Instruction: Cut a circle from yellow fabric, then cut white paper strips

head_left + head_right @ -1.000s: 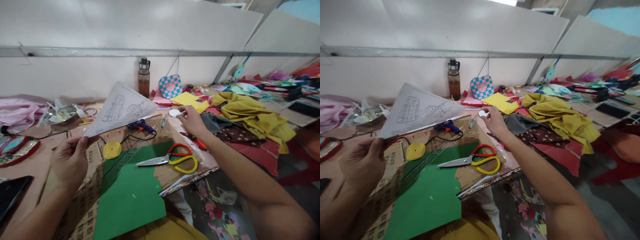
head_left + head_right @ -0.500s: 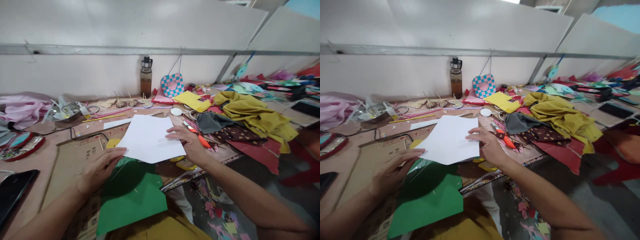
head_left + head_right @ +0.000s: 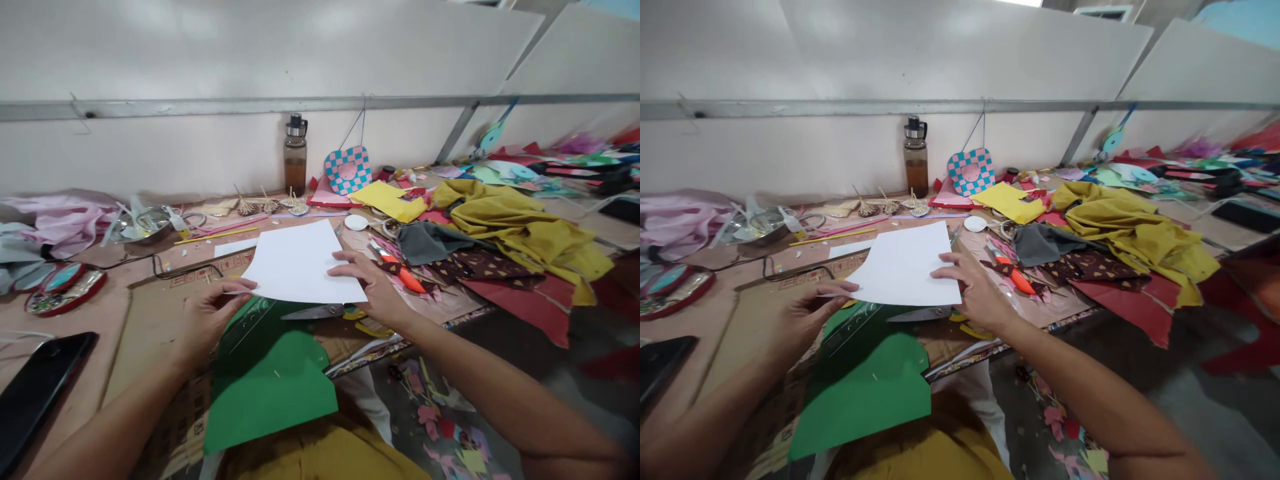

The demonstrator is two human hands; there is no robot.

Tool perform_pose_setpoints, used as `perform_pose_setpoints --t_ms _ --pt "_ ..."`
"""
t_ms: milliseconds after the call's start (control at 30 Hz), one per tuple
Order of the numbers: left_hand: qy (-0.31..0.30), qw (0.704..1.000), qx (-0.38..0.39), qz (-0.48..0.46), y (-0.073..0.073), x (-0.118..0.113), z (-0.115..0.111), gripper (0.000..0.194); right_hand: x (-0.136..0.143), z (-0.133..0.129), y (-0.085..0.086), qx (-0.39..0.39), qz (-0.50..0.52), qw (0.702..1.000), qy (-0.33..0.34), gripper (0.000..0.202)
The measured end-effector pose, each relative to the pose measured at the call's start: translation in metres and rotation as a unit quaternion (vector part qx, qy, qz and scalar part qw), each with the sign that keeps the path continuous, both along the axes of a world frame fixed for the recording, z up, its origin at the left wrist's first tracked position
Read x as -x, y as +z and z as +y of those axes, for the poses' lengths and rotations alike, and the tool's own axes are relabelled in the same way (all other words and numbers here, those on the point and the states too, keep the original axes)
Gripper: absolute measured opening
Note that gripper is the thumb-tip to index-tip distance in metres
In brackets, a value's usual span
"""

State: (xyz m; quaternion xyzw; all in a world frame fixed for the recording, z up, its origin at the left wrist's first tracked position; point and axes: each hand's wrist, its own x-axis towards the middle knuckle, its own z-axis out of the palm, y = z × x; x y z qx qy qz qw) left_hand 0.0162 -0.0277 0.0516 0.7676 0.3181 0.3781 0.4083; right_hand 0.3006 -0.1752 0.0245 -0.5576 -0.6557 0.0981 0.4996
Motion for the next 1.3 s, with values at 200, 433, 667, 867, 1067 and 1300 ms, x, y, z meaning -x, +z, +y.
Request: perform_pose_setpoints --t_ms 200,433,667,867,1067,1300 --pt "0.044 0.998 0.007 -0.032 0.000 -0.003 -0.004 0.026 0.014 -0.008 0.003 0.116 0.107 0.981 -0.111 0.050" --pt "0.051 0.997 0.025 -0.054 -0.006 -0.005 0.003 0.026 0.021 0.009 0.009 0.206 0.348 0.914 -0.015 0.046" --pt "0.093 0.995 0.041 0.000 -0.007 -0.003 0.005 0.038 0.025 0.026 0.006 0.109 0.371 0.922 -0.034 0.043" --pt "0.025 0.982 0.183 -0.034 -0.010 -0.002 0.005 0.044 0.025 0.028 0.003 0.120 0.344 0.931 -0.024 0.040" --pt "0.048 0.978 0.187 -0.082 -0.019 -0.001 0.011 0.043 0.030 0.020 0.005 0.174 0.375 0.910 -0.011 0.042" --pt "0.041 0.977 0.172 -0.118 -0.017 -0.004 0.011 0.037 0.030 0.028 0.005 0.108 0.386 0.914 -0.060 0.035"
